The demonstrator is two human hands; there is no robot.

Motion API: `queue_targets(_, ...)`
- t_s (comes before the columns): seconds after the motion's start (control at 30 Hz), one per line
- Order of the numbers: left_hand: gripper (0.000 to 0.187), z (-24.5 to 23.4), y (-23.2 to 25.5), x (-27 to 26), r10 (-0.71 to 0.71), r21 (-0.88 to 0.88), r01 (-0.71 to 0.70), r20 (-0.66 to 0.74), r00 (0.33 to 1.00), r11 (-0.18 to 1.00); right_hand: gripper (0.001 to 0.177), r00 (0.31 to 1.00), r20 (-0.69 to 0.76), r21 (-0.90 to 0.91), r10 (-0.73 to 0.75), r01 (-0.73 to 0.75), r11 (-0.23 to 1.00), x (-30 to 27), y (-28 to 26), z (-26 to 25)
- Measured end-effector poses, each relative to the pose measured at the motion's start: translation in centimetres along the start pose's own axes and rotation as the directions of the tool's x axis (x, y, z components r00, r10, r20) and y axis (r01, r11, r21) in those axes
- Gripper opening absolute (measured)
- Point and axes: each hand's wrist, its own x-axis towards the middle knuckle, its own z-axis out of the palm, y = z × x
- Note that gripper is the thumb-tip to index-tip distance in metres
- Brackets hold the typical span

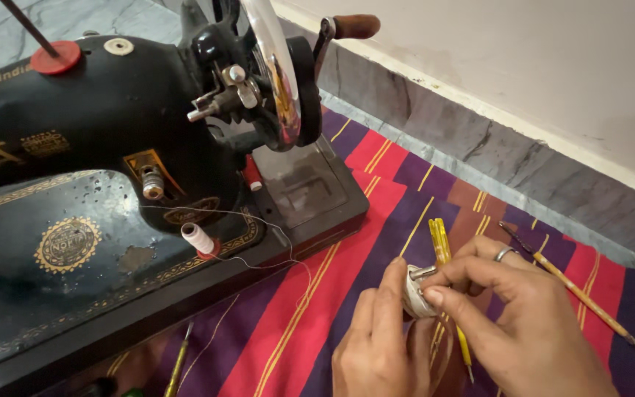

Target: The person disassembles a white electrical plug using a screwdriver, adjusts the internal wires, and reassembles the plug housing. They use a yellow-handled screwdriver to remove and tighten screws while handling the plug and its components.

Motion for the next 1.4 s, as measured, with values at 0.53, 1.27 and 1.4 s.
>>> queue_targets(0.53, 0.065, -0.3, 0.3, 0.5, -0.050, -0.155, 0.045, -0.025, 0.998, 0.987, 0.009, 0.983, -0.179, 0.007, 0.033, -0.032, 0.999, 0.2, -2.0, 0.9)
queue_targets(1.27, 0.065, 0.0, 0.6, 0.9, -0.250, -0.368, 0.224, -0.023, 0.968, 0.902, 0.026, 0.982, -0.161, 0.065, -0.099, 0.111, 0.992, -0.4, -2.7, -0.3)
queue_targets(1.4, 0.065, 0.1, 1.0, 1.5, -0.398, -0.459, 0.353, -0.002, 0.917, 0.815, 0.025, 0.967, -0.249, 0.299, 0.047, 0.031, 0.954, 0.1, -2.2, -1.5)
